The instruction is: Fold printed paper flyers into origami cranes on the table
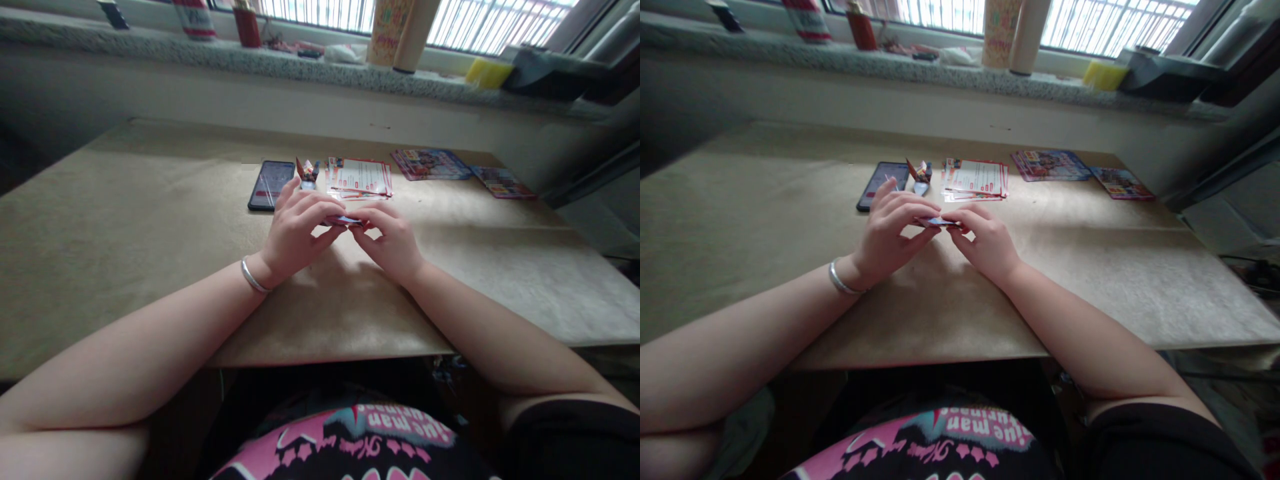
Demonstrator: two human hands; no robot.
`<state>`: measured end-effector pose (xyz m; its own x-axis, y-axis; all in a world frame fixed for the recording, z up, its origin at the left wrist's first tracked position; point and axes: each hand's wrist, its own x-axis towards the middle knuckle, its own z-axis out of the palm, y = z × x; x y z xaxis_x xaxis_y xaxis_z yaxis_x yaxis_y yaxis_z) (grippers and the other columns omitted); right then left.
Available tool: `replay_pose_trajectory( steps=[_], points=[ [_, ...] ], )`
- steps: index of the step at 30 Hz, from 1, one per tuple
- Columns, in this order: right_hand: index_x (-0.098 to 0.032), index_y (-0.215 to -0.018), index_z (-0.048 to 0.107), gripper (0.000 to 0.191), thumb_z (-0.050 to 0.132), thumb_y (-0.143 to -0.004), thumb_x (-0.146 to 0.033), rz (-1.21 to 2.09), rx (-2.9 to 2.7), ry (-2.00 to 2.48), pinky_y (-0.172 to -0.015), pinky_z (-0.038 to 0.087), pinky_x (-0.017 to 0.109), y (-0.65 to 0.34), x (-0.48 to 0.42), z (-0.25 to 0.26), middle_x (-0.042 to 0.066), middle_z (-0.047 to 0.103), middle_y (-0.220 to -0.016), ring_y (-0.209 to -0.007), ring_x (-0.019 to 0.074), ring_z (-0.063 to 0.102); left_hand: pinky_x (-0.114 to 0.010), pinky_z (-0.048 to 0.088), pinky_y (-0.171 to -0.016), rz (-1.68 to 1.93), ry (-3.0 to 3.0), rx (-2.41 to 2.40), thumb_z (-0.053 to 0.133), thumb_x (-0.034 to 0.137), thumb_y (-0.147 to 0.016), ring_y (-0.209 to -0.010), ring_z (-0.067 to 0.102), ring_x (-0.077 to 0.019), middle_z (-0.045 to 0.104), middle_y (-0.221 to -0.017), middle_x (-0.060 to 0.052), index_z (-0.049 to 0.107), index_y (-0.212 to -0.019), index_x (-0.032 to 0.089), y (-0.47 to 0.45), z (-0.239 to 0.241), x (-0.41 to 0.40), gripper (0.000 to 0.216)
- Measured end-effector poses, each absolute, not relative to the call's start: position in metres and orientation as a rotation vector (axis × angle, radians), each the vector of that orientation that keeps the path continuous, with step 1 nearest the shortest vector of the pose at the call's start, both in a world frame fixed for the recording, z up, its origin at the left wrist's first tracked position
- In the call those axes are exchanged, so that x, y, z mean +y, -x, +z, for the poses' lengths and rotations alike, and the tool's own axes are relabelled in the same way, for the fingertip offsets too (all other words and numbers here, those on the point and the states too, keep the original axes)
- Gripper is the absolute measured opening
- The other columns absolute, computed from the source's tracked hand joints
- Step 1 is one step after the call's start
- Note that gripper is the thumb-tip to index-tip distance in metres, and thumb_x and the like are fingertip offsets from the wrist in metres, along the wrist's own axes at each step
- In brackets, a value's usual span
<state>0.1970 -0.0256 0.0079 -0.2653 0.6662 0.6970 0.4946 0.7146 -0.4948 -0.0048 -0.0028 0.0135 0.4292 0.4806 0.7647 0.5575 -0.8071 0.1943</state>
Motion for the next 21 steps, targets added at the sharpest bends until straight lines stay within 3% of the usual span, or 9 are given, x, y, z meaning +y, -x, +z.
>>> replay_pose_trajectory(
  steps=[7, 13, 21],
  points=[
    [-0.026, -0.087, 0.066, 0.003, 0.068, -0.086, -0.024, 0.123, -1.804, 0.863, -0.067, 0.056, 0.031, -0.2005, -0.0224, 0.0088, 0.001, 0.067, -0.088, -0.084, 0.0164, 0.062, -0.046, 0.027, -0.119, -1.438, 2.536, -0.917, 0.066, 0.039, -0.091, -0.1, 0.065, -0.0165, 0.073, -0.103, 0.002, 0.065, -0.092, 0.026, 0.0062, 0.0078, 0.005, 0.013],
    [-0.028, -0.088, 0.07, 0.004, 0.071, -0.087, -0.024, -0.08, -1.877, 0.842, -0.082, 0.052, 0.039, -0.205, -0.0234, 0.0128, 0.001, 0.071, -0.09, -0.088, 0.0185, 0.064, -0.044, 0.029, -0.118, -1.449, 2.566, -0.916, 0.066, 0.04, -0.092, -0.101, 0.065, -0.0152, 0.072, -0.105, 0.001, 0.064, -0.096, 0.024, 0.0056, 0.0086, 0.0023, 0.016],
    [-0.028, -0.087, 0.07, 0.001, 0.07, -0.088, -0.027, -0.132, -1.951, 0.848, -0.084, 0.049, 0.04, -0.2048, -0.0238, 0.0135, 0.0, 0.074, -0.089, -0.088, 0.0192, 0.065, -0.042, 0.035, -0.111, -1.358, 2.525, -0.893, 0.065, 0.035, -0.092, -0.089, 0.063, -0.015, 0.072, -0.09, 0.004, 0.067, -0.084, 0.026, 0.0051, 0.0112, 0.0016, 0.012]
  ],
)
